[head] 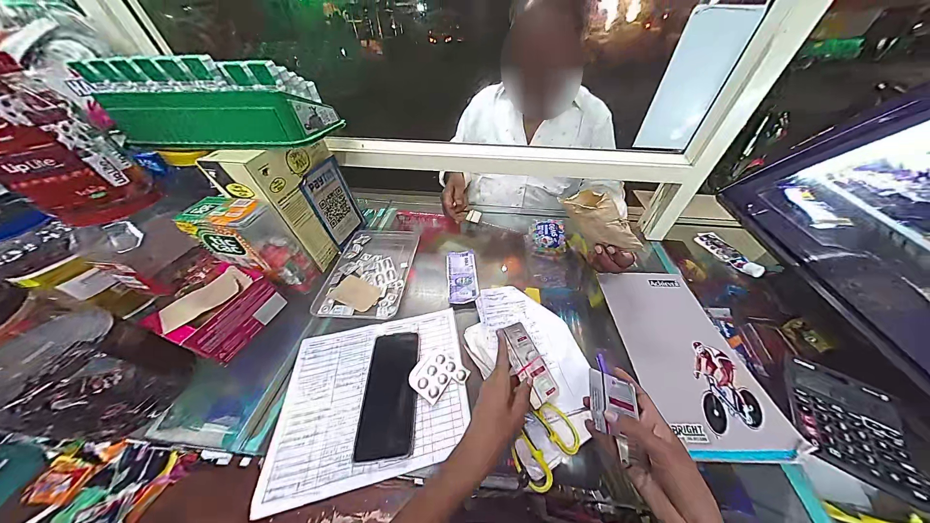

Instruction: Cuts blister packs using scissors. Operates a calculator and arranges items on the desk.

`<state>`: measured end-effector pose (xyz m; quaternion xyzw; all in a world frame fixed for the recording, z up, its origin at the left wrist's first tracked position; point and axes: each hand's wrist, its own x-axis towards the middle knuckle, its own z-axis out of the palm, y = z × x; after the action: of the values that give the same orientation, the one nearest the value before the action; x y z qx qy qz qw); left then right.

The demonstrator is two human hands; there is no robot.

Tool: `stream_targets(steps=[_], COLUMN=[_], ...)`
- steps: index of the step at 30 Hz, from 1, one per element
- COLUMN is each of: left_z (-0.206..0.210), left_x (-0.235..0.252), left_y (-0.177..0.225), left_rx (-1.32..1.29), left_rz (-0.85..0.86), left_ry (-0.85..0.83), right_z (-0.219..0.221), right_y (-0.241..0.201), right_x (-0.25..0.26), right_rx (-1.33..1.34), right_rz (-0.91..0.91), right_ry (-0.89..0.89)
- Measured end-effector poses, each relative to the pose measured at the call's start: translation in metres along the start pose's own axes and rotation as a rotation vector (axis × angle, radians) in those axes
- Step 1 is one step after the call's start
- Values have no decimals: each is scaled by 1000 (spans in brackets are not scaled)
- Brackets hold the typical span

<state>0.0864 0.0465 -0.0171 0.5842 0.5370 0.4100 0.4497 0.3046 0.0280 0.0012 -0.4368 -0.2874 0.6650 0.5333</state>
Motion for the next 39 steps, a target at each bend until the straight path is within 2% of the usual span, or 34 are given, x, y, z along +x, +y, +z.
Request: stream_targets(steps=[3, 5, 7, 10, 13, 17, 19, 22, 25, 28, 31, 39], left_z=[6, 5, 0, -3, -6, -7, -7, -5, -13, -28, -38, -38], left_x=[3, 4, 5, 14, 26, 33, 37, 42, 47, 53, 55, 42], left_y=[9, 13, 16, 2, -10, -20, -23, -22, -16, -7, 6, 8], left_rx=[331, 537, 680, 797, 831, 849, 902, 942, 818, 517, 379, 234], left_rz=[105, 80, 34, 265, 403, 552, 654, 711, 646, 454, 355, 268], left_ry=[49, 88, 89, 100, 2, -16, 37, 10, -94, -276, -361, -335], right_z=[3, -2, -9, -8, -4, -5, -5, -7, -5, -4, 3, 30], right_y=[3, 16, 27, 36, 46, 57, 56, 55, 54, 52, 47, 28], right_x=[-7, -6, -1, 7, 13, 10, 13, 20, 24, 24, 26, 26], right_rx=[-319, -693, -947, -1204, -1414, -1462, -1458, -1490, -1534, -1574, -1638, -1729], right_rz=[-196, -519, -849, -1105, -1110, -1048, -1097, -1212, -1247, -1207, -1151, -1054], right_ry=[117, 177, 187, 100, -43, -101, -93, -116, -102, -97, -88, -59])
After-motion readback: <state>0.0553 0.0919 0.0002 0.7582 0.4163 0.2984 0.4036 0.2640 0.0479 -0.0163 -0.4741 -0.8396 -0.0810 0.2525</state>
